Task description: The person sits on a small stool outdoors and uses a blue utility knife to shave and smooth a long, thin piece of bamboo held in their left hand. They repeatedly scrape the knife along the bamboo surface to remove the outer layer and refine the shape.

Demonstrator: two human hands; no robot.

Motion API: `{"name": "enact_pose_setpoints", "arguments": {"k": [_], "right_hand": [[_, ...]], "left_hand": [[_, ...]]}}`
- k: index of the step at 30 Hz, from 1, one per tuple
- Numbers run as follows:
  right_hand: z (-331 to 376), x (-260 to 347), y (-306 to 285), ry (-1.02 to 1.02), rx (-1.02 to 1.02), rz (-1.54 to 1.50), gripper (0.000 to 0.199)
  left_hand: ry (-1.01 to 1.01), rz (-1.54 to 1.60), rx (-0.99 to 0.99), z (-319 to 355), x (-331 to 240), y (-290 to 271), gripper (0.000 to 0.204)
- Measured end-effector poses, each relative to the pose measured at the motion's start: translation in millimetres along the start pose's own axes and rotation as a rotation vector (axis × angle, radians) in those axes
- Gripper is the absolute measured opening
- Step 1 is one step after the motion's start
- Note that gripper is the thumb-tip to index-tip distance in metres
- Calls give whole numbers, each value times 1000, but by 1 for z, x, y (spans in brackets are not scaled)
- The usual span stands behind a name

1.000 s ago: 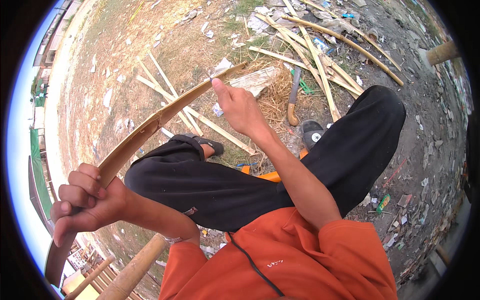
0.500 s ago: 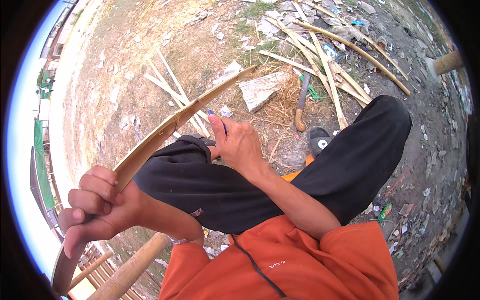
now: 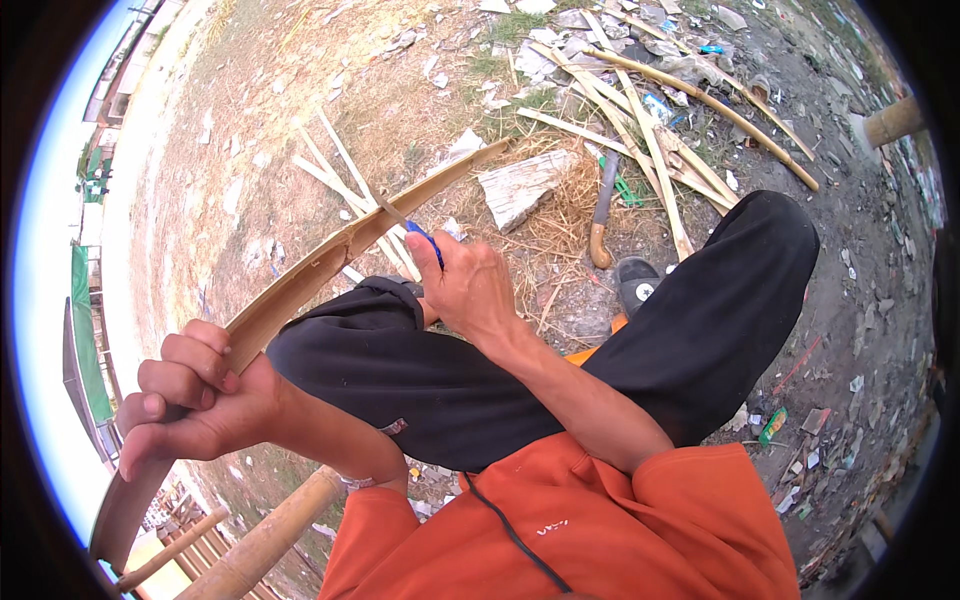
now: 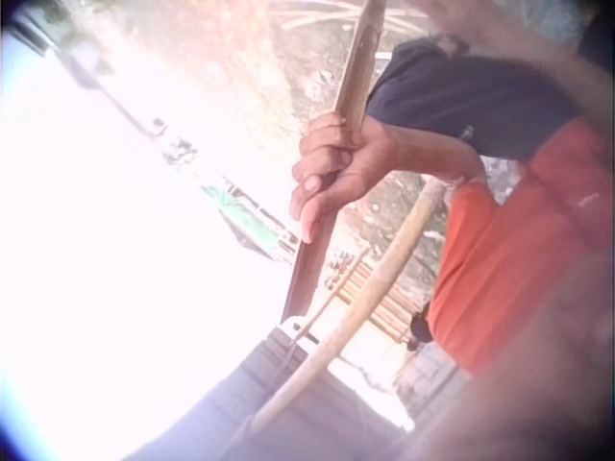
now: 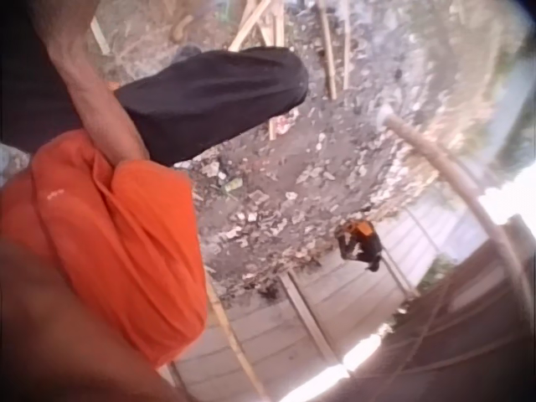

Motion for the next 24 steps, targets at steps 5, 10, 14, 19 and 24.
{"name": "enact_pose_setpoints", "arguments": {"k": [5,10,14,19,24], "right_hand": [[-8,-31,4,96,6,112,48],[-6,-13,6,43,18,80,49],[-16,-32,5,22,4,110,51],[-13,-11,8,21,43,121,53],[-21,-37,7,-13,-13,130,55]], "left_hand": [[23,56,39,4,-5,9,48],[11,-46,-28,6,-7,9,47],[11,92,16,5,-3,7,47],[-38,-67,-133,-1,2,-12,50],[-57,-100,-225,1,4,-5,49]]}}
Point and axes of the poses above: each hand's wrist, its own z-axis away from the middle knuckle, its own y-axis out of the palm, x = y × z, the point moved 9 cm from there along -z, towards the middle knuckle, and after that the axes turned 10 degrees about x, right-handed, at the moved point
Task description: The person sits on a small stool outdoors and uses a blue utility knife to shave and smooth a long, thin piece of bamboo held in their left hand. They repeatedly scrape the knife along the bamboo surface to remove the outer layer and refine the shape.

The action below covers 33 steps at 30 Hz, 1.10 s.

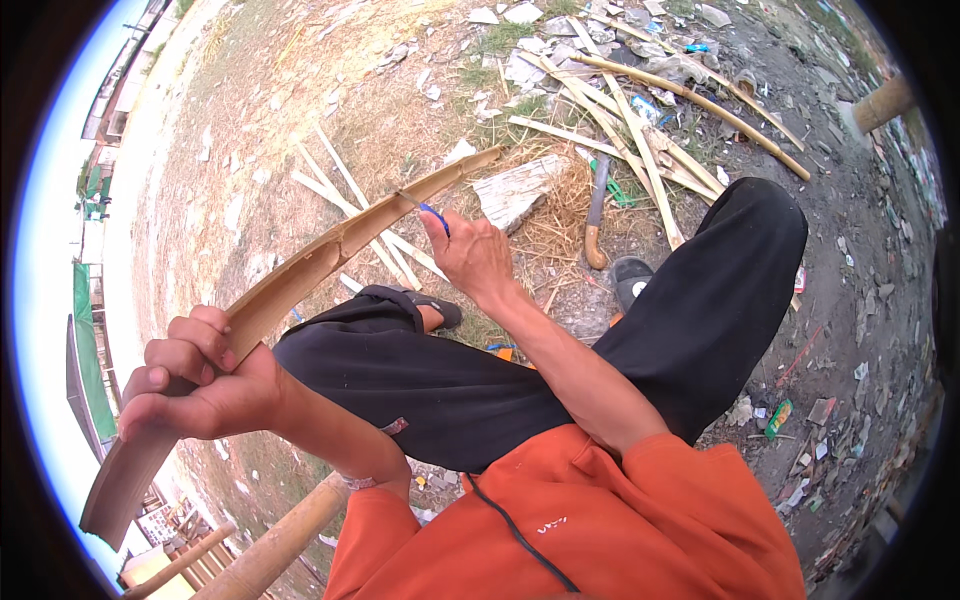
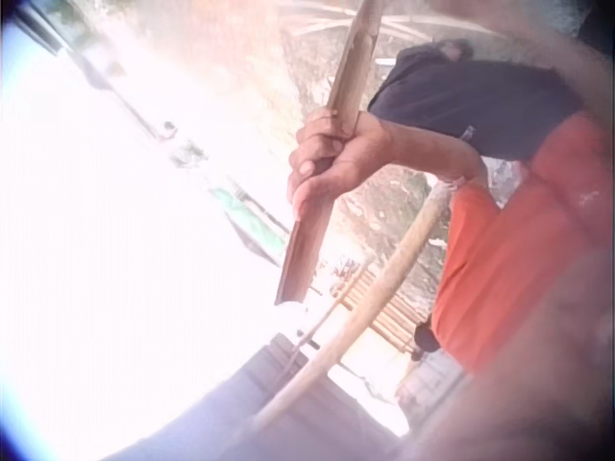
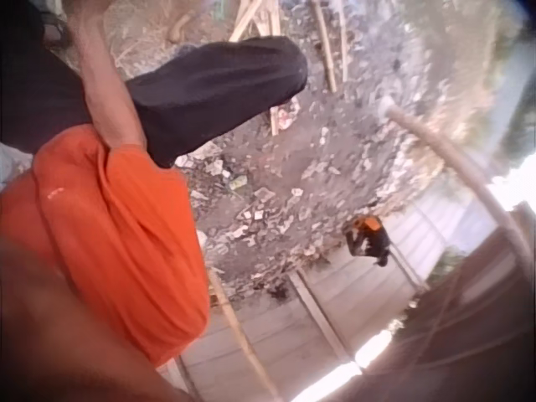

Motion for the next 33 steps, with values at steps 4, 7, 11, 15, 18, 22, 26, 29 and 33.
{"name": "enact_pose_setpoints", "arguments": {"k": [4,7,11,15,18,22,26,29,33], "right_hand": [[13,16,17,127,106,-76,57],[-1,-15,11,146,40,81,59],[-29,-95,11,408,114,202,63],[-5,-137,-2,532,113,152,64],[-4,-112,-12,380,15,54,61],[-9,-48,-5,34,22,-105,54],[-22,-40,15,74,87,-120,53],[-30,-80,24,244,64,-70,56],[-36,-93,37,211,46,-8,60]], "left_hand": [[-6,-62,-73,-6,-8,-12,45],[10,5,30,1,-2,0,47],[71,-56,132,2,-28,13,47],[43,-45,54,2,-8,13,45],[37,-18,33,0,-7,3,43],[72,-26,44,-2,-7,2,42],[86,-22,104,-4,-7,8,42],[62,-4,51,-4,-7,3,43],[86,-98,-24,-4,-8,-3,44]]}}
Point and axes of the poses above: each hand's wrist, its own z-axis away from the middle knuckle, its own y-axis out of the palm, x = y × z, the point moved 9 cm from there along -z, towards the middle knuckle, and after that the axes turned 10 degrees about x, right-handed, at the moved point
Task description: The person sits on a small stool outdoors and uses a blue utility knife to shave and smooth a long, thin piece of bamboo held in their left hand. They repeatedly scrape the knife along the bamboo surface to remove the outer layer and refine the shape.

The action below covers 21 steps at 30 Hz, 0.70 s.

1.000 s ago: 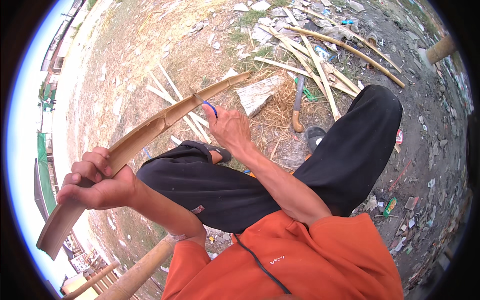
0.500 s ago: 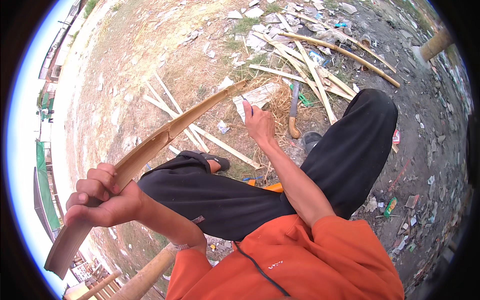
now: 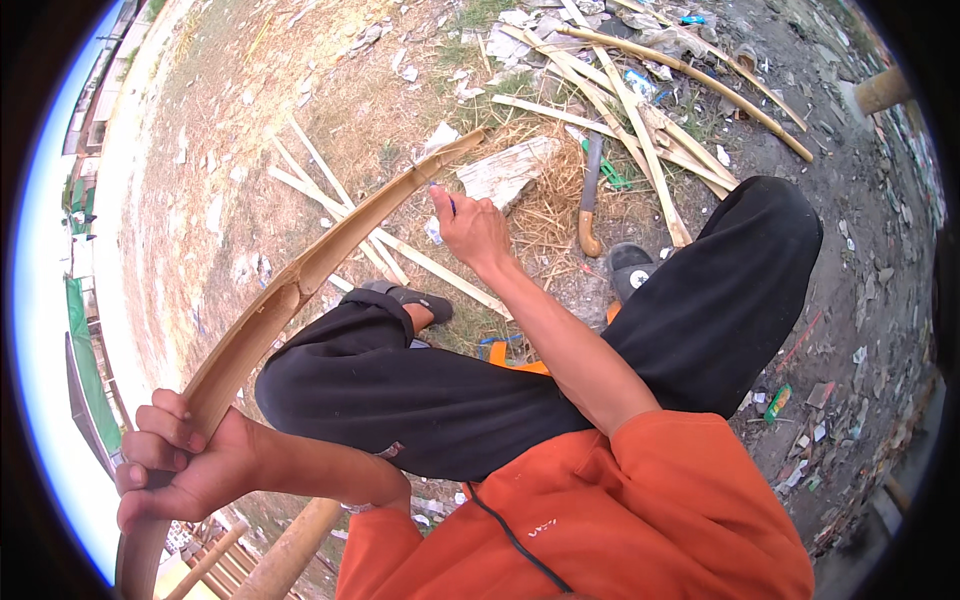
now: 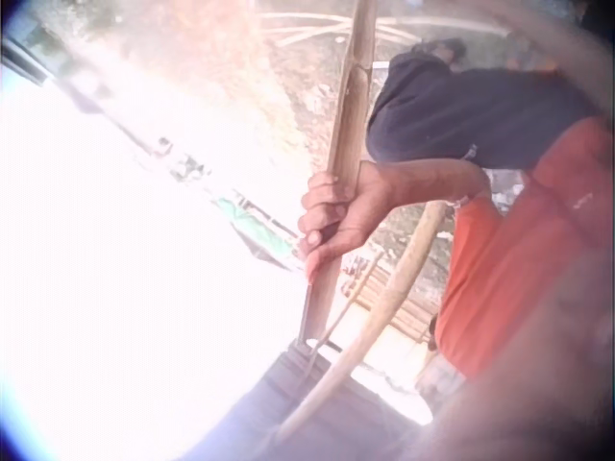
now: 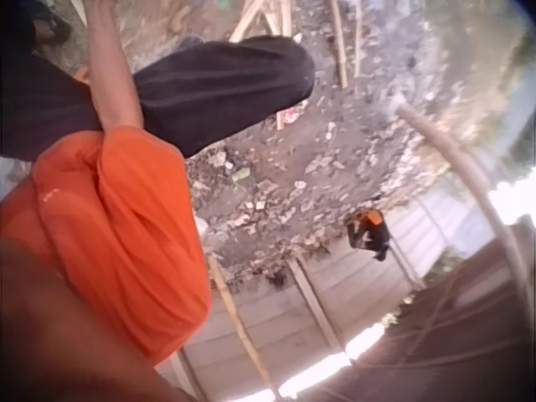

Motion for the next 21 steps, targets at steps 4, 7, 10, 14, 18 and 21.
{"name": "enact_pose_setpoints", "arguments": {"k": [4,7,10,14,18,21], "right_hand": [[-21,-9,6,37,18,113,60],[-48,-28,7,41,-44,279,59],[-56,-35,6,1,-33,423,58],[-66,-34,4,24,90,507,57],[-125,-94,-112,157,-78,968,44],[-106,-101,-189,421,-179,765,55]], "left_hand": [[-36,5,-23,-3,8,-5,43],[-42,-29,-29,-5,4,4,44],[-53,-56,-13,-4,2,8,46],[-77,34,-41,-5,4,0,44],[-25,58,-27,-5,0,0,42],[-43,38,-85,3,1,-21,41]]}}
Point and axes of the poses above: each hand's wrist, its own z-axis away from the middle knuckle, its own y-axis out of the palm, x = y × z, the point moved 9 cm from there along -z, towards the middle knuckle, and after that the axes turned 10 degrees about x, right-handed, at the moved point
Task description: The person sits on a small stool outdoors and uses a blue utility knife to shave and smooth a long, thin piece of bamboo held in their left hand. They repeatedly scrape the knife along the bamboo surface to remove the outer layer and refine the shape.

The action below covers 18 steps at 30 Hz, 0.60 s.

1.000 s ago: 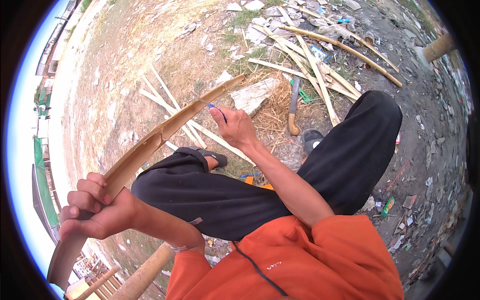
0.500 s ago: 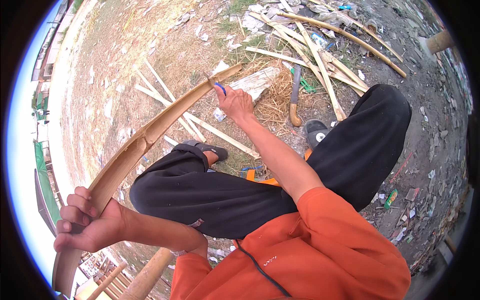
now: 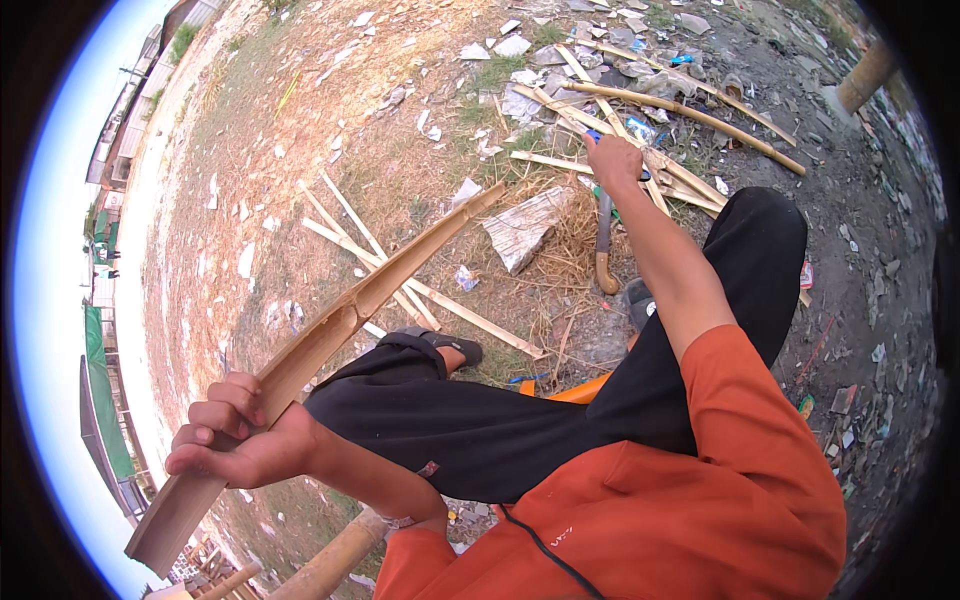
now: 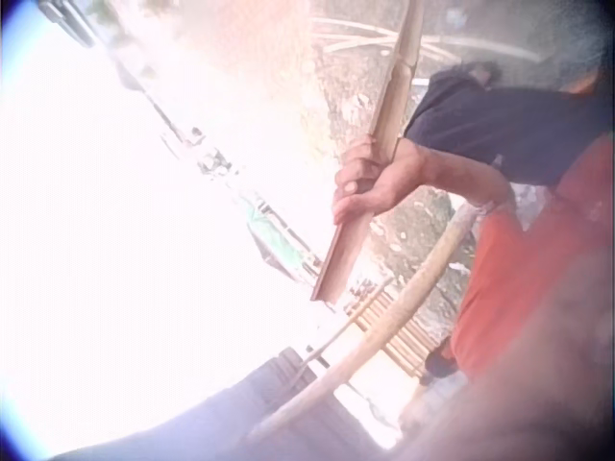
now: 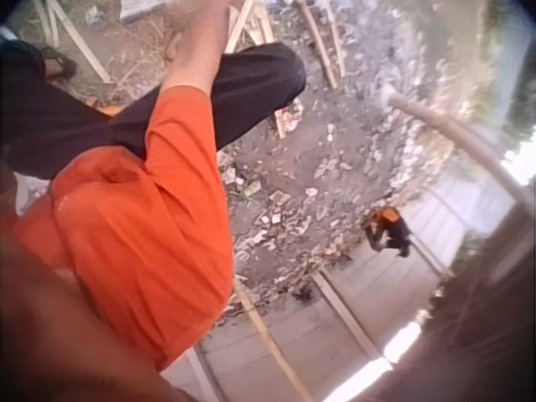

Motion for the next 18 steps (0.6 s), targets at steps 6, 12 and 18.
{"name": "enact_pose_setpoints", "arguments": {"k": [6,12,18], "right_hand": [[70,36,-21,-132,58,-825,65],[140,118,51,-396,354,-651,62],[104,115,93,-310,220,-255,49]], "left_hand": [[20,63,149,3,-2,31,38],[32,73,154,3,-7,36,37],[58,132,193,11,-8,32,36]]}}
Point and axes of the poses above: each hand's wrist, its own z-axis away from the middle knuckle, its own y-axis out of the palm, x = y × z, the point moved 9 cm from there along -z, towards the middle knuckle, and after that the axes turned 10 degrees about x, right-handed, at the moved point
